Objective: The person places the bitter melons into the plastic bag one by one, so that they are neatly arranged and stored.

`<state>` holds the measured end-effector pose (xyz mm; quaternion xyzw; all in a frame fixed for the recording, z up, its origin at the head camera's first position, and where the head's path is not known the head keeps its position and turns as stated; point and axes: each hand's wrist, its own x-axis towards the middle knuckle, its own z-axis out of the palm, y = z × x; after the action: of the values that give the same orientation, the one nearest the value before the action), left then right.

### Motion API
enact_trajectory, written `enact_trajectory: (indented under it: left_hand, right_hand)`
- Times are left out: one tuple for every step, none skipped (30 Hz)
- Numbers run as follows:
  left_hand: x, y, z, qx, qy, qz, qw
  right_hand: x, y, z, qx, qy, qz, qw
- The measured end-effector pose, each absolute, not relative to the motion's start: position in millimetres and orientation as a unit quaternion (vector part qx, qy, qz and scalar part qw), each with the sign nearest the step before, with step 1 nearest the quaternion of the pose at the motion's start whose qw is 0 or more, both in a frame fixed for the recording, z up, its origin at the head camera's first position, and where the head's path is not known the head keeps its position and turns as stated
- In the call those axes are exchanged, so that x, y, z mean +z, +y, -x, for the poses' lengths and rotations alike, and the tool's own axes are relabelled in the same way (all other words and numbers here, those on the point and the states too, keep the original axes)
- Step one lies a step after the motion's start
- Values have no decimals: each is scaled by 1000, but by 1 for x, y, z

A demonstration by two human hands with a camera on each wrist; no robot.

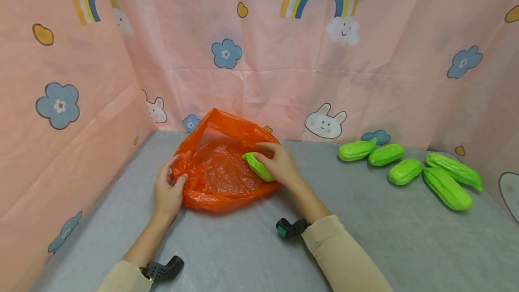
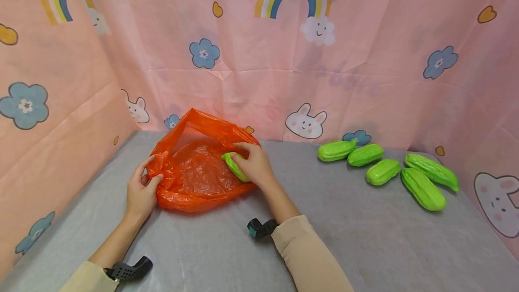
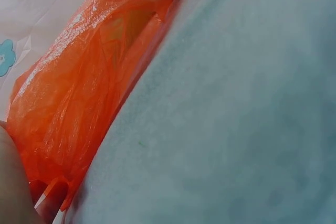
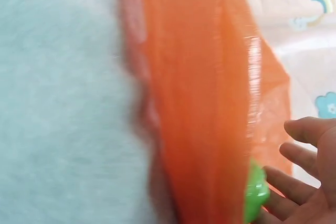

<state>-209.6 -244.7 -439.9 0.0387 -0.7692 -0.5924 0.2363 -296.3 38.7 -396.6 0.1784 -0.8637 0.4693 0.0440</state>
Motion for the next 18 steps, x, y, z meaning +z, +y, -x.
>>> enact_trajectory:
  left_hand:
    - [-440,-245,209,-593,-769,-38,237]
    - [-440,-245,209,-593,-769,-38,236]
    - [-440,-245,209,-593,-769,-39,237]
    - [-440,-245,209,-593,-769,-39,236]
    - [-439,-245,209,-593,-769,-39,236]
    - [-439,-245,209,-593,-769,-39,236]
    - [-439,-245,209,-593,-769,-39,235]
    - [-439,-245,209,-593,-769,-39,235]
    - [-439,-245,208,-593,-769,-40,235]
    - [-439,-245,208,-593,-769,-40,235]
    - [-439,-245,208,-592,-769,-40,236]
    - [-439,-245,208,-592,-769,-41,236]
    - [-438,-244,208,-594,-768,-41,237]
    - [-438,-244,208,-595,-767,-41,237]
    - [-438,-244,208,-596,-766,-41,238]
    - [-438,-244,208,-598,-764,-40,238]
    - [-438,-243,208,-600,-763,-40,238]
    - [-437,-243,208,-601,-762,-40,238]
  right_hand:
    - [-394,39,296,471,-863,-179,42]
    - [-391,40,295,473,-862,-180,39]
    - [-389,40,295,474,-861,-179,37]
    - [-387,41,295,476,-860,-178,36]
    - [-384,42,294,480,-858,-179,36]
    - [-381,43,294,483,-855,-183,38]
    - [-379,44,293,485,-853,-186,41]
    - [-377,45,293,487,-852,-189,44]
    - [-375,46,293,491,-849,-190,47]
    - [-372,48,292,493,-847,-191,50]
    - [-370,49,292,499,-844,-190,52]
    - [-368,51,292,503,-842,-187,54]
    - [-367,53,292,505,-841,-184,58]
    - [-365,55,292,509,-839,-183,62]
    - [-363,57,292,512,-837,-181,67]
    - [-362,59,292,513,-836,-180,72]
    - [-361,61,293,514,-835,-181,79]
    - [-360,63,293,512,-835,-182,87]
